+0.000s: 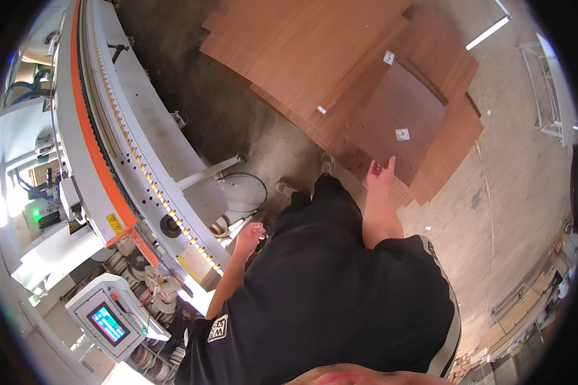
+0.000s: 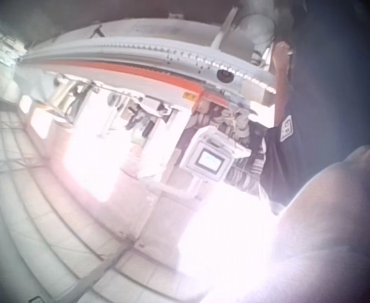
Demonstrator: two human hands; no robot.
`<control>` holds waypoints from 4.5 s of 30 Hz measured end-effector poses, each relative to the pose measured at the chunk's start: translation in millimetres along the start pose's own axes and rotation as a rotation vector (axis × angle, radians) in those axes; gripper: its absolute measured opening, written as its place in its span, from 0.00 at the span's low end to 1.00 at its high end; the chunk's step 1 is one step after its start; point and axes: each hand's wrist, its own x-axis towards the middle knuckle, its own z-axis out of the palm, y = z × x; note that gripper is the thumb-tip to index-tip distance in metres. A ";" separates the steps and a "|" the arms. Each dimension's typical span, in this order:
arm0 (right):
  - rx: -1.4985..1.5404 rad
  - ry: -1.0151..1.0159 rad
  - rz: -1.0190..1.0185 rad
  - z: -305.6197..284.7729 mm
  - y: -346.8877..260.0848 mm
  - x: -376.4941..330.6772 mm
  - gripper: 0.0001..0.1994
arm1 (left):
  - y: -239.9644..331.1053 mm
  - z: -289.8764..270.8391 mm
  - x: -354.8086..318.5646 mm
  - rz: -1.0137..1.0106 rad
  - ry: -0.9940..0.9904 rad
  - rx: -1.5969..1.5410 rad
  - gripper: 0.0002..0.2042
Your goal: The person feeds wooden boards into an edge-banding machine, moves a large tabletop panel across a workspace, and uses an air nozzle to clear dust from the machine and their hands.
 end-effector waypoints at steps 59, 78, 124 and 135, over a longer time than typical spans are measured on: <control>-2.238 -1.792 0.826 -9.7 416.9 -445.4 0.35 | -153.2 -185.8 -88.8 0.163 1.070 -2.215 0.31; -2.446 -1.021 0.074 6.7 140.9 -230.2 0.22 | -104.6 -271.7 18.7 0.439 0.977 -2.098 0.31; -1.547 0.300 -0.221 -52.3 -135.3 124.1 0.47 | -0.2 26.9 21.8 -0.236 -0.077 -0.020 0.14; -1.173 -0.041 -0.086 -116.5 -149.2 -8.9 0.43 | 32.2 44.3 51.4 -0.127 -0.144 -0.051 0.13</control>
